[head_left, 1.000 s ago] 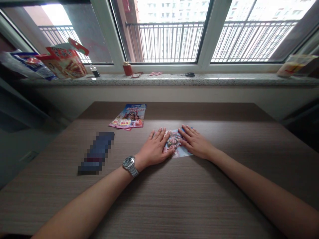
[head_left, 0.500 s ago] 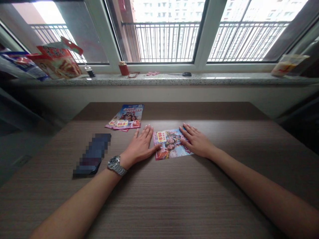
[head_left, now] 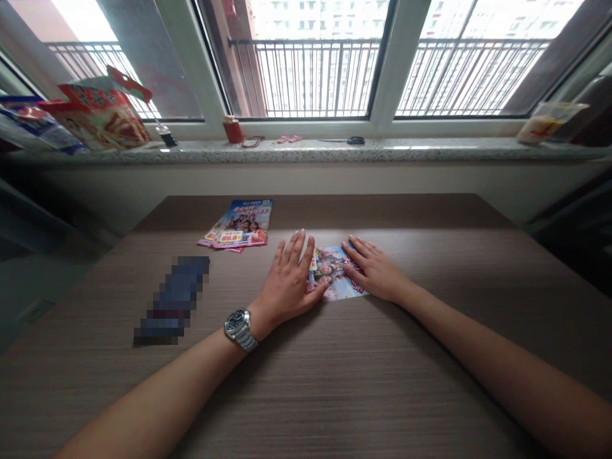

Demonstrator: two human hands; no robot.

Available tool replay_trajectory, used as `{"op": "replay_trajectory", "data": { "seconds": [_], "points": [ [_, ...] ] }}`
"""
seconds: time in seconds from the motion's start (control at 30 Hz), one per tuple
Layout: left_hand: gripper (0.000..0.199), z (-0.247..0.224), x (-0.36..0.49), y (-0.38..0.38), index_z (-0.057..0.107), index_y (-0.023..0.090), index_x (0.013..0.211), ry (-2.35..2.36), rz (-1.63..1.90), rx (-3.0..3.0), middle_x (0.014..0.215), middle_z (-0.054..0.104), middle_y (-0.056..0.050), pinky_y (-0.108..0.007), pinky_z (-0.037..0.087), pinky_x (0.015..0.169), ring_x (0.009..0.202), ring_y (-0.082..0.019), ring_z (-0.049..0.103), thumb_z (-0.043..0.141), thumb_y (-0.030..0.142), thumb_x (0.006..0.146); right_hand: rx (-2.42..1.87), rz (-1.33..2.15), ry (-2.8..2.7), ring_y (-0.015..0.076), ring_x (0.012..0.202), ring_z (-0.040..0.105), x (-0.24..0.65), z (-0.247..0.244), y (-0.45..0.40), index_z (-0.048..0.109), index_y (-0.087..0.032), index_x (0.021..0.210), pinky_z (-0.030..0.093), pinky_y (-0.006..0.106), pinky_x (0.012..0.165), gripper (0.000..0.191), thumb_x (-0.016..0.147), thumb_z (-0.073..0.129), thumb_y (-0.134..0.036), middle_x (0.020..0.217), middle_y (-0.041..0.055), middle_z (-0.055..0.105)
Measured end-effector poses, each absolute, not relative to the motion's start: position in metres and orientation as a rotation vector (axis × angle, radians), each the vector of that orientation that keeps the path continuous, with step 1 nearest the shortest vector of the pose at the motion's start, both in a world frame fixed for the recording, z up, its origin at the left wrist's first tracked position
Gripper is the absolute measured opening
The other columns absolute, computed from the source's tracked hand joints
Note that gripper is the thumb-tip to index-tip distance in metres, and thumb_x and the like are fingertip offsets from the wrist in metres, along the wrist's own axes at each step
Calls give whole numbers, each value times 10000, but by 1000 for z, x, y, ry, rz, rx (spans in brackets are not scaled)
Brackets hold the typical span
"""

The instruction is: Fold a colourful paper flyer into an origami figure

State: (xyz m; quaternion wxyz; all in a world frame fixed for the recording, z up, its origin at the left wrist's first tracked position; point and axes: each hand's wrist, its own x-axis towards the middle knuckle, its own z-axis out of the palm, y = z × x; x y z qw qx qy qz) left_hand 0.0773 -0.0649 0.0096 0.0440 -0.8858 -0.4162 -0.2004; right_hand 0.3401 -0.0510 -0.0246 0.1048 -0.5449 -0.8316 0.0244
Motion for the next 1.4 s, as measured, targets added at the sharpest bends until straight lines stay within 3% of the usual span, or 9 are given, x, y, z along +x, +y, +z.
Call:
{"op": "replay_trajectory", "data": {
  "seconds": [0.17, 0.27, 0.37, 0.5, 0.63, 0.83, 1.07, 1.4],
  "points": [
    [986, 15, 76, -65, 37, 121, 1634, -1351, -627, -2655, 1705, 29, -189, -557, 61, 1284, 1580, -359, 6, 565, 591, 946, -1593, 77, -2440, 301, 1545, 263, 340, -25, -51, 360, -176, 1591, 255, 491, 1252, 711, 1036, 294, -615, 1669, 146, 267],
    [797, 8, 75, -63, 204, 196, 1622, -1244, -470, -2826, 1691, 191, -142, -496, 142, 1286, 1573, -307, 151, 472, 599, 990, -1585, 77, -2428, 302, 1541, 275, 340, -26, -51, 367, -196, 1589, 269, 500, 1247, 697, 1032, 311, -613, 1667, 135, 278],
    [786, -2, 74, -61, 297, 146, 1594, -1344, -381, -2879, 1637, 319, -187, -473, 229, 1263, 1536, -315, 274, 397, 648, 998, -1593, 71, -2428, 308, 1535, 291, 340, -24, -51, 390, -189, 1578, 283, 501, 1242, 682, 1032, 333, -593, 1661, 135, 298],
    [807, -8, 75, -59, 348, 97, 1567, -1390, -336, -2875, 1648, 281, -214, -469, 210, 1268, 1545, -334, 243, 422, 649, 983, -1582, 3, -2427, 335, 1523, 311, 334, -15, -54, 457, -166, 1539, 313, 513, 1225, 641, 1021, 407, -540, 1646, 154, 331],
    [816, -7, 76, -60, 331, 89, 1573, -1378, -313, -2875, 1657, 252, -220, -471, 192, 1273, 1555, -331, 216, 425, 645, 983, -1466, 17, -2441, 289, 1515, 339, 320, -9, -59, 446, -163, 1543, 301, 481, 1236, 555, 1056, 351, -410, 1645, 136, 342],
    [809, -9, 75, -60, 290, 101, 1591, -1355, -312, -2873, 1663, 238, -216, -477, 174, 1274, 1565, -316, 187, 371, 651, 1002, -1366, 187, -2558, 289, 1566, 191, 309, -15, -61, 362, -243, 1591, 239, 503, 1258, 682, 1027, 358, -627, 1685, 85, 240],
    [788, -10, 73, -58, 290, 139, 1596, -1353, -286, -2884, 1679, 221, -168, -481, 144, 1283, 1576, -293, 147, 326, 663, 1009, -1469, 168, -2532, 280, 1562, 207, 321, -21, -57, 349, -254, 1597, 216, 498, 1264, 660, 1052, 247, -612, 1688, 89, 223],
    [824, -11, 72, -58, 312, 118, 1589, -1367, -282, -2876, 1674, 221, -187, -463, 156, 1286, 1573, -296, 159, 338, 690, 997, -1648, 74, -2430, 293, 1557, 222, 345, -26, -52, 343, -228, 1600, 238, 486, 1256, 704, 1038, 242, -640, 1685, 129, 229]
  ]
}}
